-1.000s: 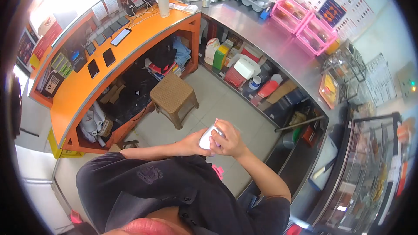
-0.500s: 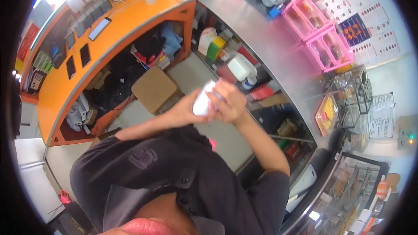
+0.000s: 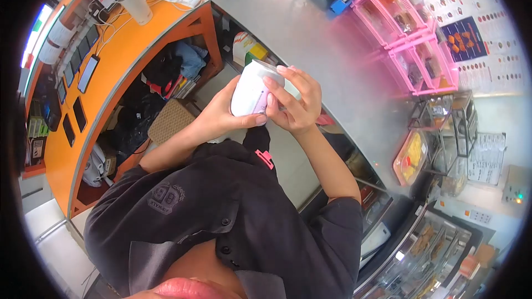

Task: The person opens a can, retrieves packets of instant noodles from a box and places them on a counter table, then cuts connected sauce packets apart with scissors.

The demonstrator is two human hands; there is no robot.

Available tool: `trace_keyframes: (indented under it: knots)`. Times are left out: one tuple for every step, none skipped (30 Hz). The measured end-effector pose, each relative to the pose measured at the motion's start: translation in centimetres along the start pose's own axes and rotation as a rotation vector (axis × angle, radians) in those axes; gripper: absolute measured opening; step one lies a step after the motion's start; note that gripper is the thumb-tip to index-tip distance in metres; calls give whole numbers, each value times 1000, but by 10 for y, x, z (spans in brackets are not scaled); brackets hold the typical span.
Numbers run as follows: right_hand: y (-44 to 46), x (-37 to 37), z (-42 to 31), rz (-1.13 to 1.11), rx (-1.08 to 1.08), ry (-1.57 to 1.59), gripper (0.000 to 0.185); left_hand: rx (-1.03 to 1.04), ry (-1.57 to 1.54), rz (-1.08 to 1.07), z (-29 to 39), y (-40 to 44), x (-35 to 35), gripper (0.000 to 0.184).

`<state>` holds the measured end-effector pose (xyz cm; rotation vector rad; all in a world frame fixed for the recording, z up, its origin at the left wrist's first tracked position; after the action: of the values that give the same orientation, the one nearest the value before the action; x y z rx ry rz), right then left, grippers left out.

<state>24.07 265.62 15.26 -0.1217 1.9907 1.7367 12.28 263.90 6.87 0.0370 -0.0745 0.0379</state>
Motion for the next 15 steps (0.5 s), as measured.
trace_keyframes:
  knots:
    - [2,5,13,-7,-8,-11,30,-2,-7,14,-3,14,-1,74]
    - [2,13,26,-24,-35,-8,30,-2,-11,27,-5,28,-3,74]
    - [4,19,39,-39,-62,-5,30,-5,0,41,-7,41,-4,74]
    - [6,25,52,-50,-89,-4,30,-7,14,53,-9,56,-5,74]
    - [8,31,66,-67,-91,17,29,-5,30,64,-9,71,-6,74]
    - [12,37,80,-81,-97,37,29,-8,17,69,-9,85,-7,74]
    - [16,43,94,-96,-104,56,29,-9,5,75,-8,98,-7,75]
    - [21,51,108,-126,-72,74,29,-11,-10,83,-8,111,-9,75]
    - [25,58,120,-161,-43,95,28,0,15,111,-9,124,-12,76]
    - [28,67,132,-201,-14,121,27,7,36,144,-14,136,-17,78]
    - [29,76,148,-210,76,223,29,9,56,181,-19,145,-22,79]
    - [28,88,162,-224,169,330,32,19,72,231,-22,154,-29,80]
    - [27,101,172,-242,263,441,35,26,89,284,-24,161,-36,81]
    - [26,111,184,-211,431,556,38,29,108,339,-27,166,-43,82]
    - [25,122,192,-185,603,667,42,-1,117,387,-29,169,-51,82]
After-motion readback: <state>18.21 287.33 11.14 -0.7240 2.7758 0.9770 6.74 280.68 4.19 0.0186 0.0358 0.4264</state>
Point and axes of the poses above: each hand's wrist, its own y-axis towards the middle knuckle, its own x-axis out of the palm, z = x × y, the point moved 9 cm from there along y, towards the middle knuckle, and after that the axes turned 5 degrees about -y, right-handed, at the moved point
